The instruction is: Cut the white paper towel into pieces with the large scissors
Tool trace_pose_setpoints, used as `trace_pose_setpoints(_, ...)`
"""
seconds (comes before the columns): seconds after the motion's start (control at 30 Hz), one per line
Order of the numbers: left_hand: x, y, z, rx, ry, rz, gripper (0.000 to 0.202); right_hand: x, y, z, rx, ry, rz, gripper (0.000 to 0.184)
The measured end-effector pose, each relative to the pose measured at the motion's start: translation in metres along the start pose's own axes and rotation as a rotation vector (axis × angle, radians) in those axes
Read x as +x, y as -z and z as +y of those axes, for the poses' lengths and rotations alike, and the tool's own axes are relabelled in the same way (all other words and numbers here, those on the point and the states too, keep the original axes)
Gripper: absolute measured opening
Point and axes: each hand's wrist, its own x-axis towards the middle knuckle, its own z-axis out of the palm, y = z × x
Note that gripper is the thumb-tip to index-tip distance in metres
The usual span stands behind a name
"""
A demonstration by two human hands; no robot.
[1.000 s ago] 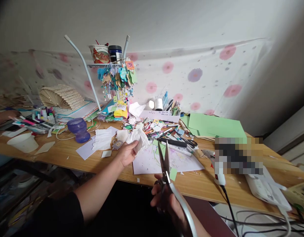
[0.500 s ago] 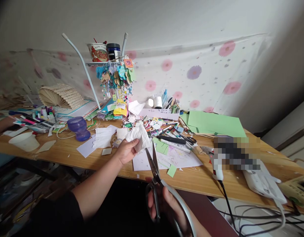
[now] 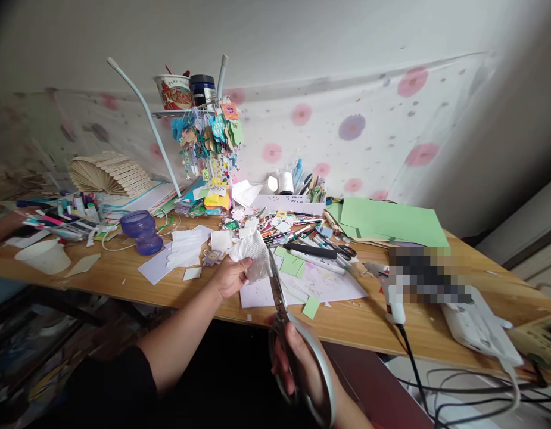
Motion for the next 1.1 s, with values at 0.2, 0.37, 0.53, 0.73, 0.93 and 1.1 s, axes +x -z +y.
trace_pose_setpoints(0.2, 0.002, 0.006, -0.003, -0.037, 0.04, 0.003, 0.043, 0.0, 0.002, 0.01, -0.023, 0.025, -0.031, 0.061)
trace_pose_setpoints(0.37, 0.001, 0.01, -0.002, -0.039, 0.047, -0.025, 0.041, -0.001, 0.007, 0.016, 0.138, -0.018, -0.138, 0.072)
trace_pose_setpoints(0.53, -0.001, 0.012, -0.005, -0.006, 0.018, -0.078, 0.047, -0.001, 0.007, 0.018, 0.159, -0.052, -0.135, 0.069)
trace_pose_setpoints(0.73, -0.006, 0.008, -0.006, 0.087, 0.032, -0.135, 0.044, 0.008, 0.001, 0.014, 0.155, -0.016, -0.083, 0.066)
trace_pose_setpoints(0.93, -0.005, 0.007, -0.006, 0.109, 0.052, -0.127, 0.048, 0.014, -0.001, 0.016, -0.013, 0.09, 0.051, 0.06)
trace_pose_setpoints(1.1, -0.004, 0.009, -0.006, 0.124, 0.087, -0.124, 0.049, 0.013, -0.001, 0.016, -0.096, 0.098, 0.091, 0.06)
